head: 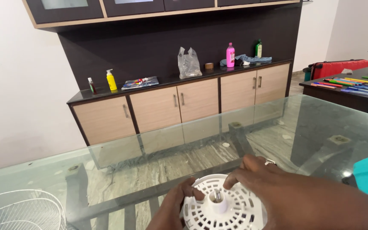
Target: The person removes the rear grille and motor housing from a teal electric fan, then repeatedly handles the motor shaft and rear cap. The fan cage and base remain on the table while the person works on the motor assembly.
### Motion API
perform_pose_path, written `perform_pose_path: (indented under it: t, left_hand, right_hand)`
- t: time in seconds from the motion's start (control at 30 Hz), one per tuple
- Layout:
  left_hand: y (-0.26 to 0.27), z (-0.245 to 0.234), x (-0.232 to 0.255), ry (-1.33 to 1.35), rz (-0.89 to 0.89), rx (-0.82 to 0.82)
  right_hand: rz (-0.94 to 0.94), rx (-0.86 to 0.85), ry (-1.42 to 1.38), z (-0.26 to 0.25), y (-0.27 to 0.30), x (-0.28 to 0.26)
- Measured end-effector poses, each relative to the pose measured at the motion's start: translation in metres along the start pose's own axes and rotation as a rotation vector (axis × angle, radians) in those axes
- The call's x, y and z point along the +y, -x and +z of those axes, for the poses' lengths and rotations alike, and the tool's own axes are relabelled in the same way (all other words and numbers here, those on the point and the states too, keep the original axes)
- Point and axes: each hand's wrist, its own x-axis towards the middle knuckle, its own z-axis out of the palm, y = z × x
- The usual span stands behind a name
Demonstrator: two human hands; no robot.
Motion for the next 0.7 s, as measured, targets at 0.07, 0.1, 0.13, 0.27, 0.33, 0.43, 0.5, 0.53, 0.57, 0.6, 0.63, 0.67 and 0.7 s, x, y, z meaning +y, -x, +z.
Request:
perform_pose_path:
  t: [0.07,0.1,0.13,0.27,0.33,0.43,0.5,0.53,0.57,0.6,0.63,0.67,0.7]
  left_hand:
    - [0.0,0.002,0.004,-0.051,-0.067,0.03]
    - [-0.001,0.003,0.006,0.01,-0.117,0.047]
    - [-0.001,0.004,0.007,0.072,-0.168,0.064]
    - [-0.01,0.006,0.007,-0.075,-0.07,-0.037]
    - [-0.016,0.006,0.004,0.031,-0.122,-0.03]
    - [-0.011,-0.001,0.002,0.092,-0.081,-0.038]
    - [-0.009,-0.003,0.005,0.091,0.052,-0.061]
    - [-0.01,-0.003,0.008,0.086,0.152,-0.078]
    - [-0.013,0.0,0.01,0.082,0.251,-0.097]
    - [-0.012,0.003,0.014,0.03,0.249,-0.059]
    - [-0.012,0.006,0.017,-0.022,0.247,-0.022]
    - [-0.01,0.009,0.021,-0.074,0.245,0.016]
    - [-0.005,0.011,0.025,-0.001,0.168,0.03]
  right_hand:
    - [0.141,-0.05,-0.048,0.0,-0.001,-0.008]
    - [0.213,-0.074,-0.071,0.0,-0.002,-0.012]
    - [0.139,-0.05,-0.074,-0.003,0.0,-0.012]
    - [0.052,-0.036,-0.062,-0.012,0.002,-0.017]
    - [0.078,-0.063,-0.073,-0.013,0.004,-0.021]
    - [0.089,-0.069,-0.113,-0.016,0.007,-0.029]
    - [0.13,-0.047,-0.087,-0.019,0.01,-0.032]
    - [0.145,-0.035,-0.066,-0.021,0.011,-0.034]
    - [0.147,-0.025,-0.031,-0.024,0.012,-0.033]
    - [0.149,-0.014,0.004,-0.025,0.012,-0.033]
    - [0.188,-0.02,-0.041,-0.025,0.012,-0.033]
    - [0.228,-0.025,-0.087,-0.026,0.011,-0.033]
    - [0.237,-0.026,-0.109,-0.026,0.01,-0.032]
